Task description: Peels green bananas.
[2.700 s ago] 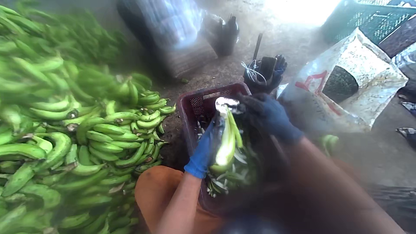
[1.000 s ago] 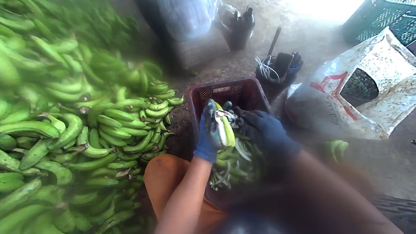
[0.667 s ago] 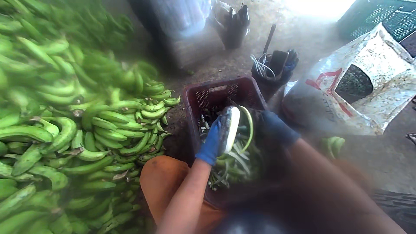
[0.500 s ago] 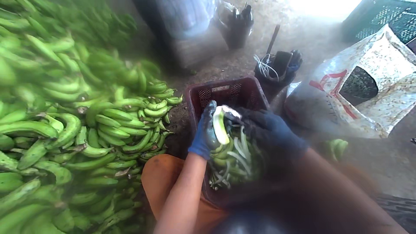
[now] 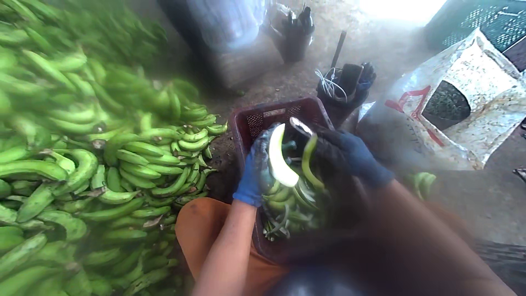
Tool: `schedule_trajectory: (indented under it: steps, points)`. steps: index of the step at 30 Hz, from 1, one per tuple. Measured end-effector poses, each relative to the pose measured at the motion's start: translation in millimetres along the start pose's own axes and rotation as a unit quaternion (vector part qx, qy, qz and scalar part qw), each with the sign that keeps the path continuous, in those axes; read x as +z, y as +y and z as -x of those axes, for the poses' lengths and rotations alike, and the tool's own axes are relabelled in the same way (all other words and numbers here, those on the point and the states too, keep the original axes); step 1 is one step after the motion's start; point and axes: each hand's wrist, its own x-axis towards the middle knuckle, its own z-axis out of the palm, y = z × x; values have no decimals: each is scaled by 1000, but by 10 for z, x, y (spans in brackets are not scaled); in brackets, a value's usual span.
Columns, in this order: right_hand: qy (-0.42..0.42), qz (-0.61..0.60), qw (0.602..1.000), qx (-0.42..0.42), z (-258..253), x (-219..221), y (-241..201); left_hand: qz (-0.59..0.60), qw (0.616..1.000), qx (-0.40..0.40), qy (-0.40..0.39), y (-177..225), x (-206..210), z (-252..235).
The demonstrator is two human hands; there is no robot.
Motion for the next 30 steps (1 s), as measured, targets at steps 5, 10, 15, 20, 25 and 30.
schedule_trajectory:
  steps: [5,10,15,20,25,30]
  points:
    - [-72,6,983,-168,116,81,-187,8,998,-55,22,-30,-20,88]
    - [-28,58,994,87,-226,-17,86,66,990,-121,-13,146,26,208]
    - [28,-226,961,156,-52,-47,-154,-4,989,-145,16,121,115,110]
    - [-93,-140,970,175,76,181,-564,112,966,-222,-77,118,229,155]
    - [-26,-437,882,173,262,-263,-338,-100,961,-160,-204,-21,302,-25]
    - [341,-512,779,-121,1294,-1570,266,-446,702,-217,-510,-501,825,406]
